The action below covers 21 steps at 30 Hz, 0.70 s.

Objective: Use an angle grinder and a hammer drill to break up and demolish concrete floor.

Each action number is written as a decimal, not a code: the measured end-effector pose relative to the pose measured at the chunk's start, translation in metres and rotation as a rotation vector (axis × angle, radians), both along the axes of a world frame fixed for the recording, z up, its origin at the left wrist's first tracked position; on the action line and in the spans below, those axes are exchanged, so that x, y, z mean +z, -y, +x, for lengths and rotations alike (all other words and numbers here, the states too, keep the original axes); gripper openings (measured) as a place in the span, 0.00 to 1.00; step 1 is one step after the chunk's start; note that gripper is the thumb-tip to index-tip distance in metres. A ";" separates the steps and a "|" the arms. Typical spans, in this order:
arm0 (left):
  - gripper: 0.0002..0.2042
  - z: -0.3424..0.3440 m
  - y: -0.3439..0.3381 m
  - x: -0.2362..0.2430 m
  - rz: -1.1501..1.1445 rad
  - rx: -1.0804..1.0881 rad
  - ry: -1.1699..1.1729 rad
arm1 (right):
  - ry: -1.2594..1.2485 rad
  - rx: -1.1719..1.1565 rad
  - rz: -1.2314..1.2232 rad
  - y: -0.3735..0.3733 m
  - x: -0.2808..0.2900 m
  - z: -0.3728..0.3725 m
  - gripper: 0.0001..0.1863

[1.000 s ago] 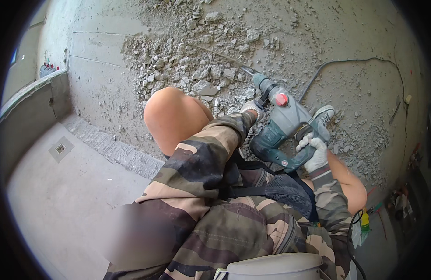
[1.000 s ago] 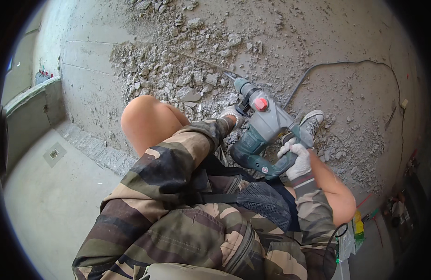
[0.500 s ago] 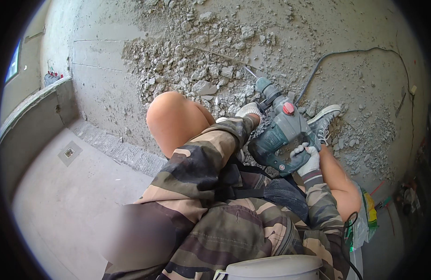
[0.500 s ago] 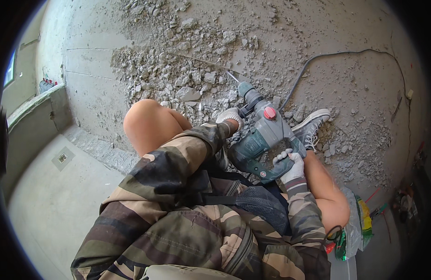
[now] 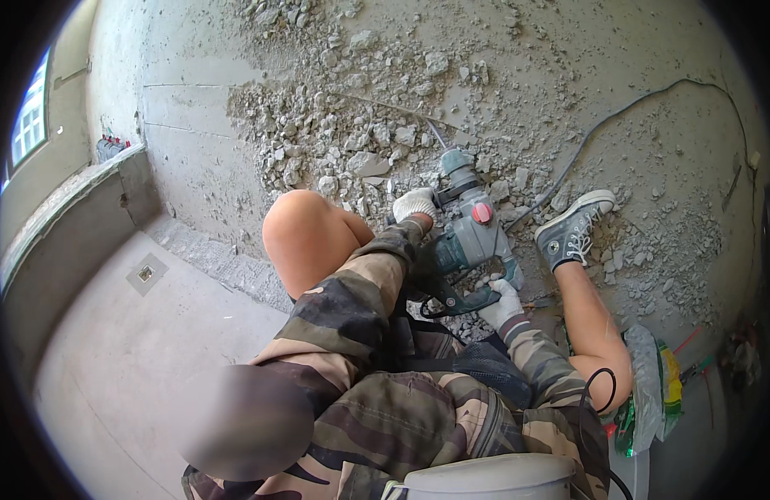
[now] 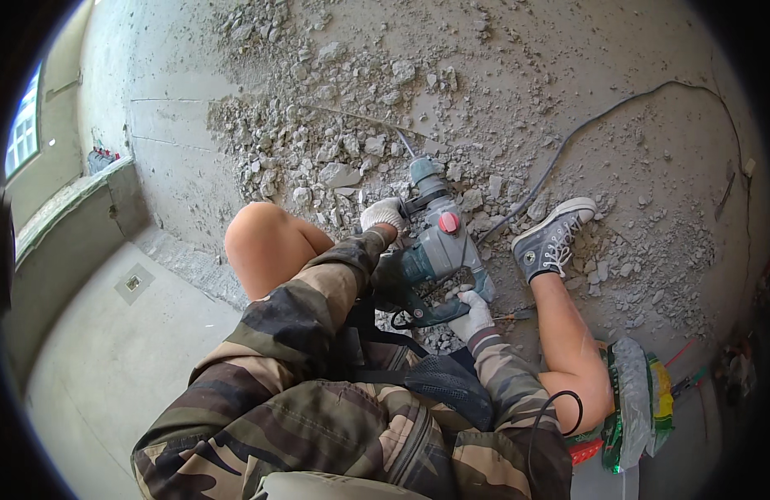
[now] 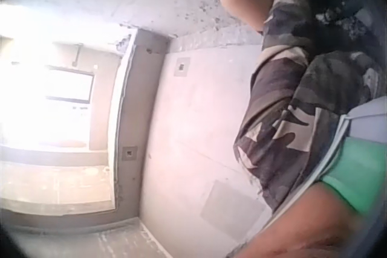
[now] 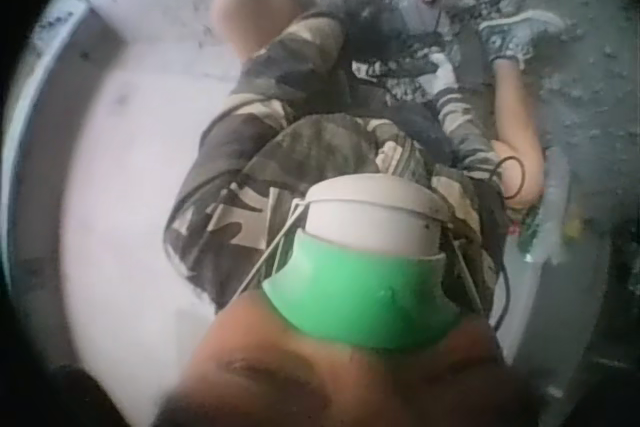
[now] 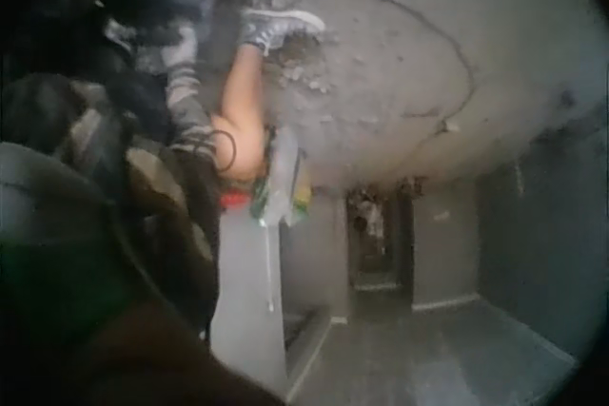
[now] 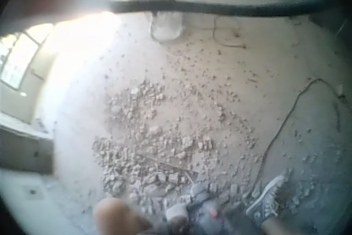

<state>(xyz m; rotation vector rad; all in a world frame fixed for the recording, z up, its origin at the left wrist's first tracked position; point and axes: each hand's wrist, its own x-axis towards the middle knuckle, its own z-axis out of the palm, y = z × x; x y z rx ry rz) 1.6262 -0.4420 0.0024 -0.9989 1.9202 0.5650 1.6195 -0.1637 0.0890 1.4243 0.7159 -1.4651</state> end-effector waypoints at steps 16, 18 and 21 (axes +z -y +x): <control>0.15 -0.008 0.026 -0.020 0.012 0.146 0.098 | -0.009 0.046 -0.029 0.035 -0.008 -0.049 0.06; 0.15 -0.016 0.030 -0.012 -0.039 0.259 0.112 | -0.052 0.099 -0.050 0.037 -0.009 -0.060 0.05; 0.14 -0.025 0.034 -0.001 -0.002 0.186 0.051 | -0.038 0.157 -0.125 0.036 -0.020 -0.090 0.03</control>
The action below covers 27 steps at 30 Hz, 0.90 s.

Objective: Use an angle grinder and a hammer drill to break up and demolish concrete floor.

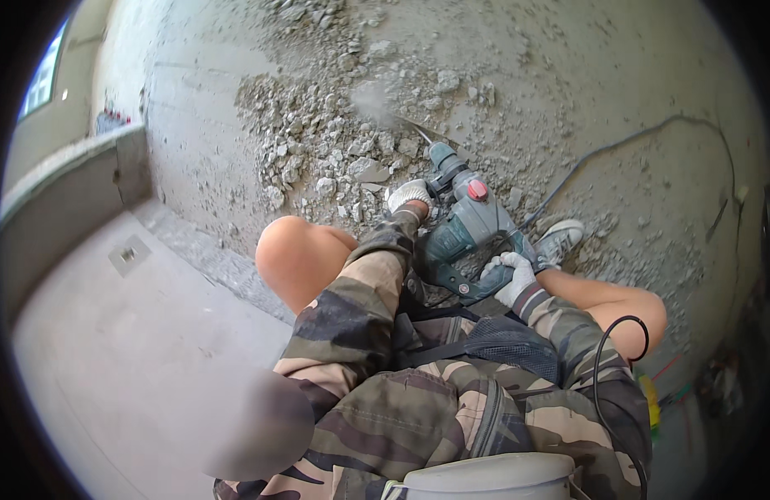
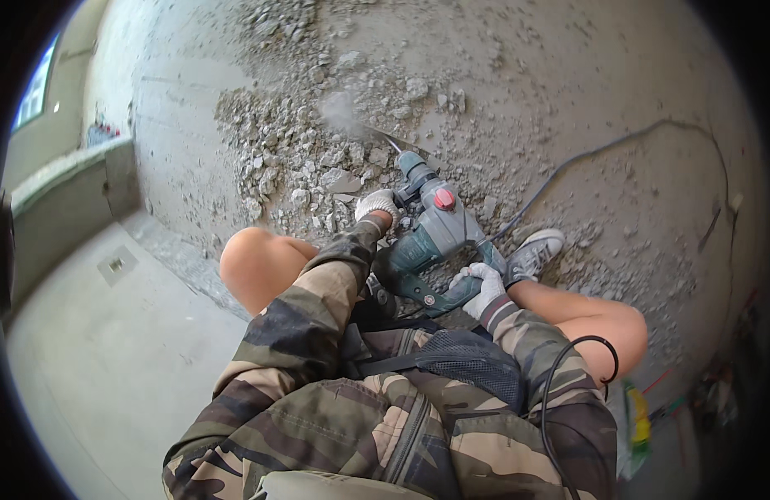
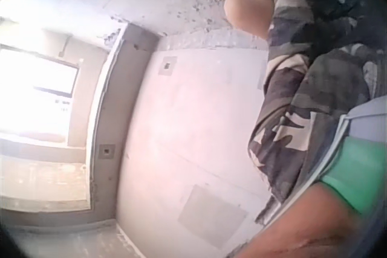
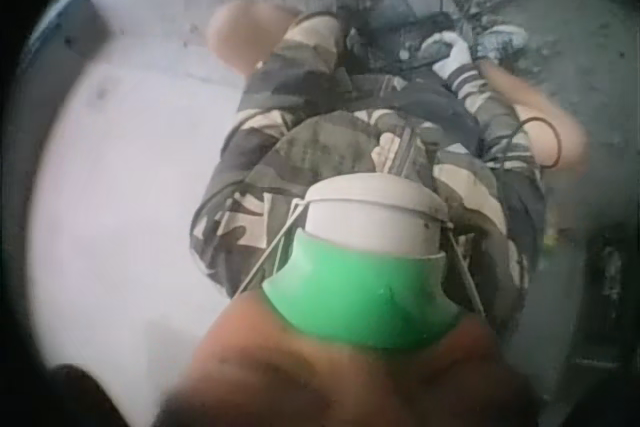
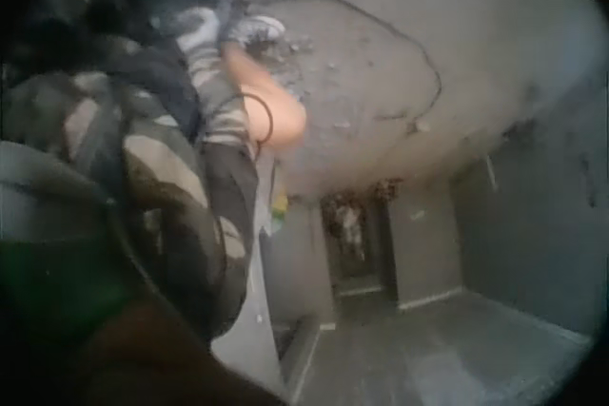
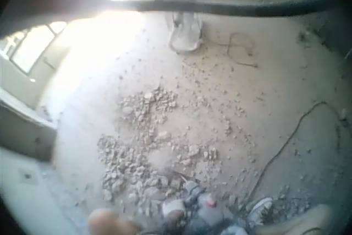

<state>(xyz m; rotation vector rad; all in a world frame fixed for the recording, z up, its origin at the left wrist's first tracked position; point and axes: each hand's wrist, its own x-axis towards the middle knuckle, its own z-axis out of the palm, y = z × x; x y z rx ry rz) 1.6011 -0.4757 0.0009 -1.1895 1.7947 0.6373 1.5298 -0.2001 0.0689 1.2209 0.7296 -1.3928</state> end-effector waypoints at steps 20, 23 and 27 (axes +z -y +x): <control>0.25 -0.079 -0.171 -0.003 0.254 1.264 -0.845 | -0.980 1.409 -0.400 0.146 0.150 -0.235 0.05; 0.19 -0.078 -0.178 -0.015 0.413 1.656 -0.954 | -1.101 1.505 -0.438 0.132 0.143 -0.214 0.02; 0.19 -0.054 -0.153 -0.015 0.433 1.684 -1.106 | -1.086 1.323 -0.552 0.111 0.118 -0.180 0.02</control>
